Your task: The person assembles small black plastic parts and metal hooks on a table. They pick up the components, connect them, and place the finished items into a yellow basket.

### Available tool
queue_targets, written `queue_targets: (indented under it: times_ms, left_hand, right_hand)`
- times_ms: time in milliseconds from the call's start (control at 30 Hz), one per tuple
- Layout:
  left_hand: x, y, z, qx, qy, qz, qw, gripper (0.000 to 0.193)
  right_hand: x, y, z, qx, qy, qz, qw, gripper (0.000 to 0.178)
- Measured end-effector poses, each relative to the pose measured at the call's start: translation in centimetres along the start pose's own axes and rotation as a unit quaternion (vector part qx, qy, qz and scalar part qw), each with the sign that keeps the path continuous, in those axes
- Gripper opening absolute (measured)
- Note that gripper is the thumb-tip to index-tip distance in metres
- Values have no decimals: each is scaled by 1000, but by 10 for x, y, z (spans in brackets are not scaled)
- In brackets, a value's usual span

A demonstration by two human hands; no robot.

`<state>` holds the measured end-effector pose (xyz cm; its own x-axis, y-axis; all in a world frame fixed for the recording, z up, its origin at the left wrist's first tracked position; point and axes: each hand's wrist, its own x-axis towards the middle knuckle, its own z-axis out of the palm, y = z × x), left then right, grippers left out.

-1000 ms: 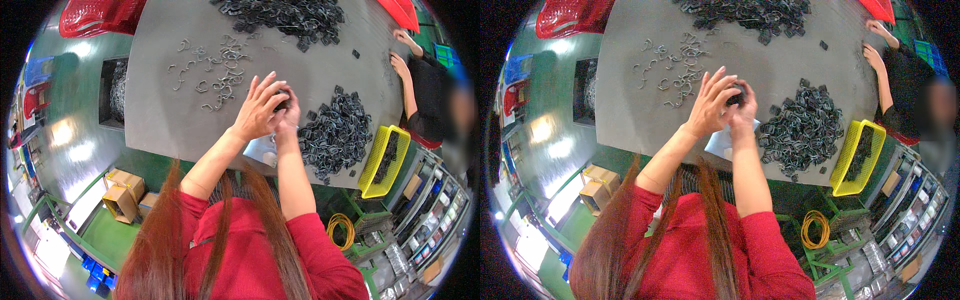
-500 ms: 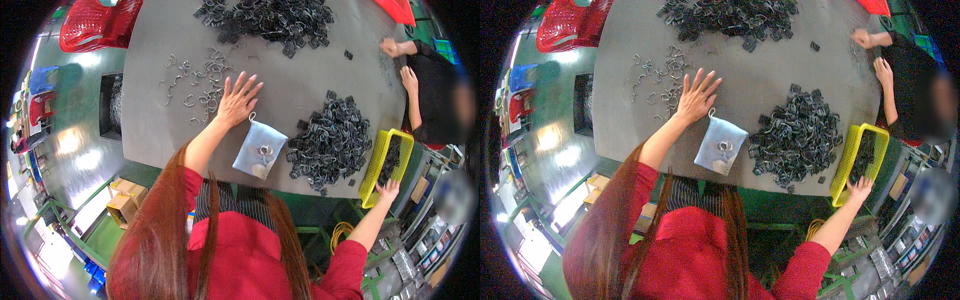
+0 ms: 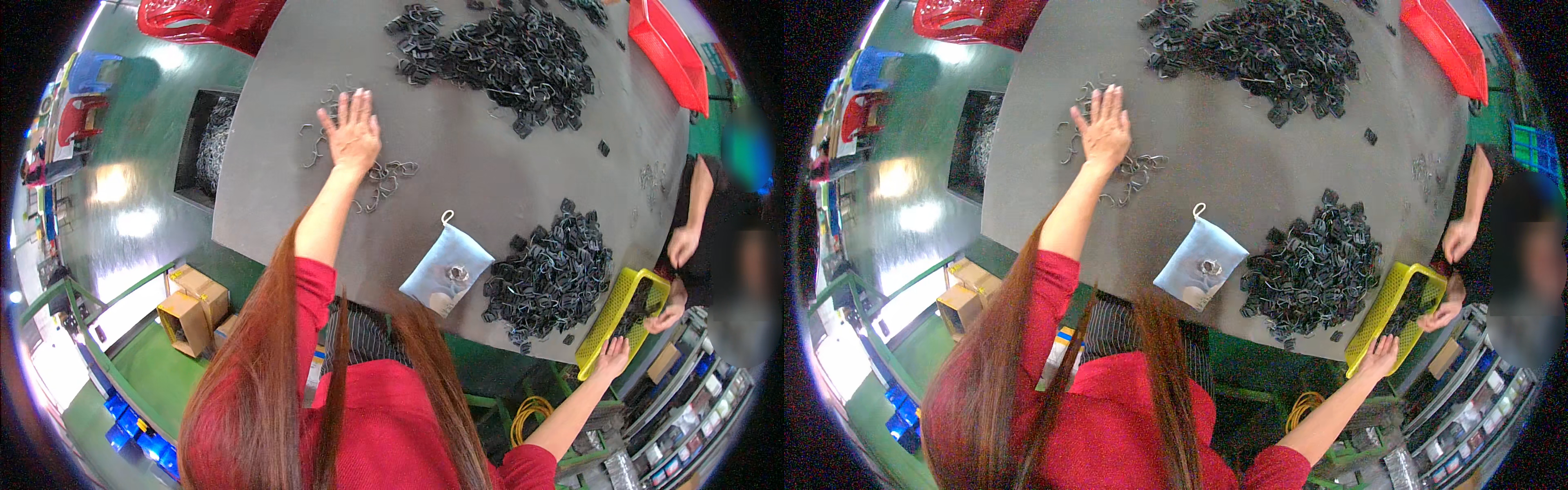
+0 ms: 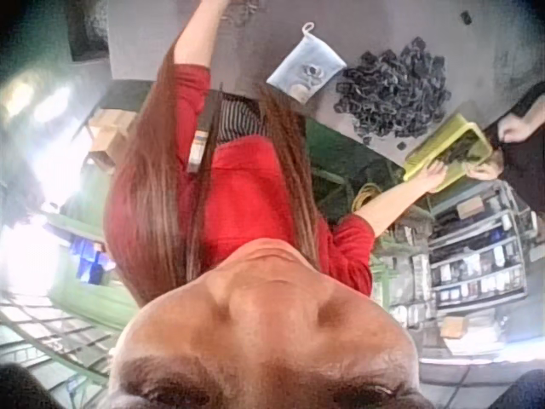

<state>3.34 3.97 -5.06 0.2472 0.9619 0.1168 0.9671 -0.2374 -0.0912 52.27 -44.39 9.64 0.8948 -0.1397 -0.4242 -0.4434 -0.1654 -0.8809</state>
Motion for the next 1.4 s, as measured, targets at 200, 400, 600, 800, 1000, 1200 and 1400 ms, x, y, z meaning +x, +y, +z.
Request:
queue_targets:
  times_ms: [200, 400, 600, 800, 1000, 1200, 1400]
  left_hand:
    - [-81, -1, -59, -35, -120, 150, 981, 53]
    - [-65, 12, -20, -159, -27, 318, 934, 49]
    - [49, -39, 8, -98, 42, 63, 992, 48]
    - [41, -145, 20, -47, 28, -98, 994, 49]
    - [24, -273, 37, 59, 2, -216, 975, 47]
    - [8, -206, -22, -2, 6, -65, 998, 50]
    - [-63, -130, -3, -172, -39, 235, 956, 57]
  right_hand:
    - [-45, -11, 33, -51, -76, -92, 992, 45]
    - [-121, -38, 112, -79, -175, -151, 970, 42]
    - [-167, -52, 156, -94, -244, -162, 951, 40]
    - [-195, -38, 184, -117, -282, -132, 943, 39]
    - [-230, -21, 220, -129, -327, -116, 929, 40]
    - [-272, -7, 255, -127, -364, -114, 916, 36]
    - [-324, 16, 302, -172, -406, -117, 890, 27]
